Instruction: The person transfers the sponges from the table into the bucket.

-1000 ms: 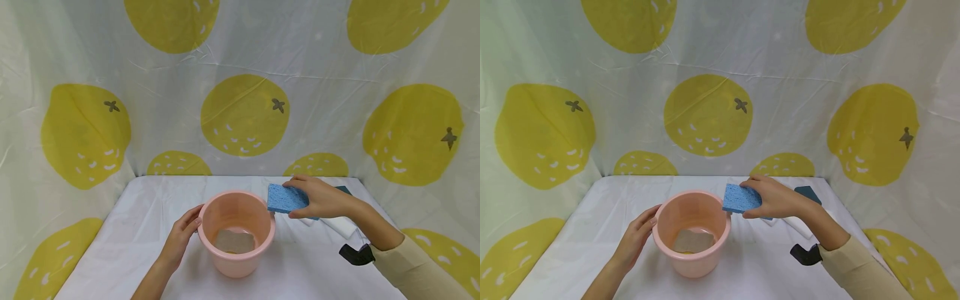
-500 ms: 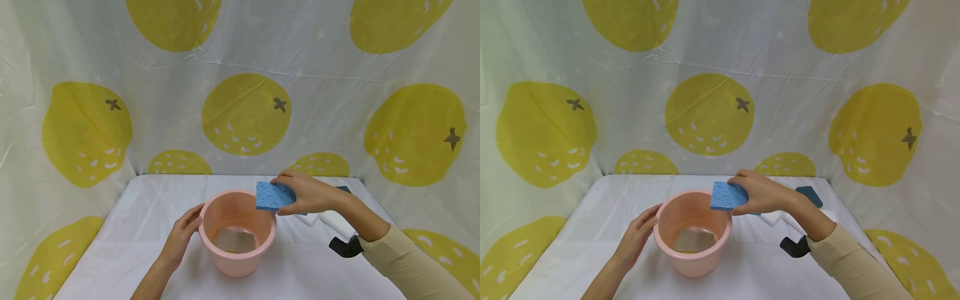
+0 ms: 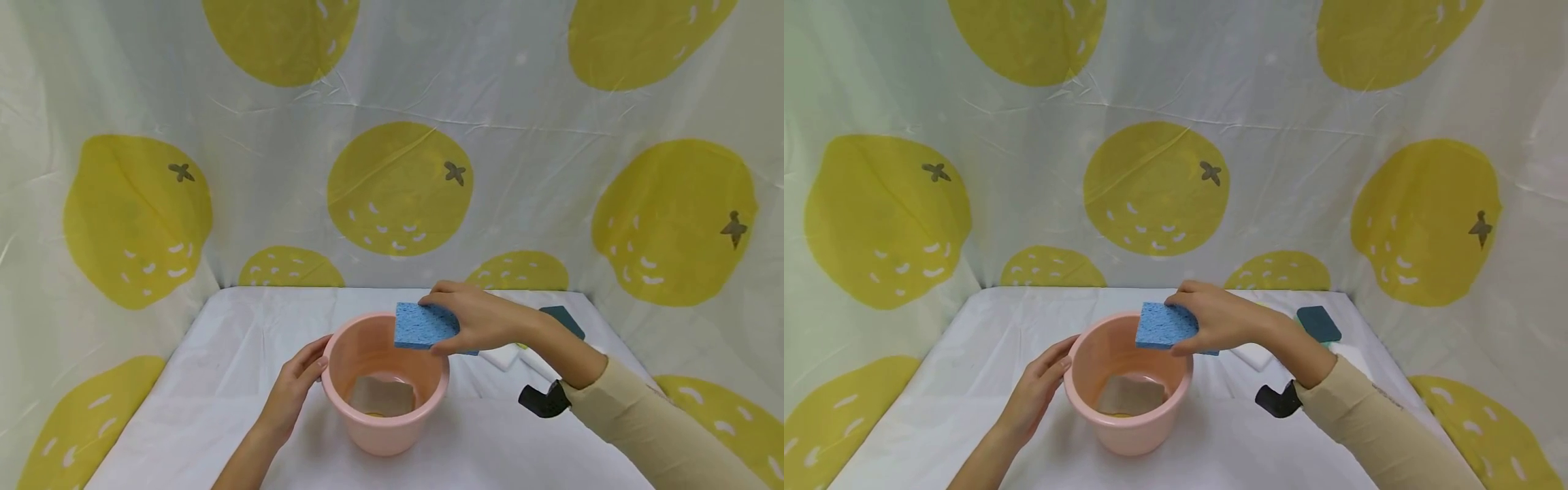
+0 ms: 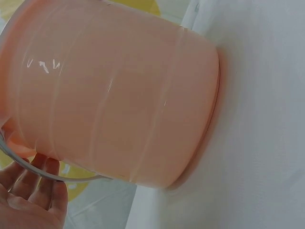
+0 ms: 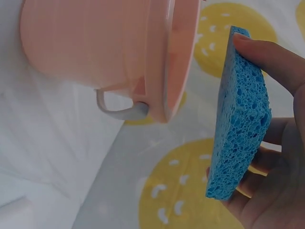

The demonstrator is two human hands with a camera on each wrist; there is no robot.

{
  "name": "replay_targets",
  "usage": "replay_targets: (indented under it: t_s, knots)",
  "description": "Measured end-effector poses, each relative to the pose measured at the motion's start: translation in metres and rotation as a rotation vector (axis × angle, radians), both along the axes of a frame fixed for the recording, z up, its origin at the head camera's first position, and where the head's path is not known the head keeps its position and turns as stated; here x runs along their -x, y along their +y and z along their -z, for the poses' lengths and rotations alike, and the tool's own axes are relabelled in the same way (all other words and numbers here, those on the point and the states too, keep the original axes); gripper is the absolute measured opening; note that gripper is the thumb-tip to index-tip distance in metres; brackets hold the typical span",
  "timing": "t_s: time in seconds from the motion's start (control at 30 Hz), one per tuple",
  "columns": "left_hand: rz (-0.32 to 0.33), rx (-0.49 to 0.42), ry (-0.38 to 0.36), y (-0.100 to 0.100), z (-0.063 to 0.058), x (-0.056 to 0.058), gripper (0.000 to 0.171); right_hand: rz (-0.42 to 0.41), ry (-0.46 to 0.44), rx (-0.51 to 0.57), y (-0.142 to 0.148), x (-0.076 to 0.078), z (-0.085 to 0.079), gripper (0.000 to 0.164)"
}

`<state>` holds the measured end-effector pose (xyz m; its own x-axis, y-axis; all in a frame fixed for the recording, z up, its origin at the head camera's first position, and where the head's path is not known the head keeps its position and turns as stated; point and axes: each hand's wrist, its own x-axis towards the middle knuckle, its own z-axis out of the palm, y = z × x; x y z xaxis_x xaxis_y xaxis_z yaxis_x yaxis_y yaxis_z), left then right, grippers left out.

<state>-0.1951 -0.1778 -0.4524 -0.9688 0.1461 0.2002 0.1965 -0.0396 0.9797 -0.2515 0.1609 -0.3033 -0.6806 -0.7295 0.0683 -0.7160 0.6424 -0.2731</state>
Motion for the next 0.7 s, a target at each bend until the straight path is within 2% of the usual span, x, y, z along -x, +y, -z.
replay_targets:
  t_s: [0.3, 0.7]
  knots:
    - [0.0, -0.003, -0.006, 0.001, 0.0, 0.0, 0.045, -0.078, -0.015, -0.01, -0.022, 0.008, 0.007, 0.075]
    - [-0.029, 0.033, -0.041, 0.001, -0.002, -0.001, 0.045, -0.122, -0.069, -0.065, -0.054, 0.014, 0.017, 0.075]
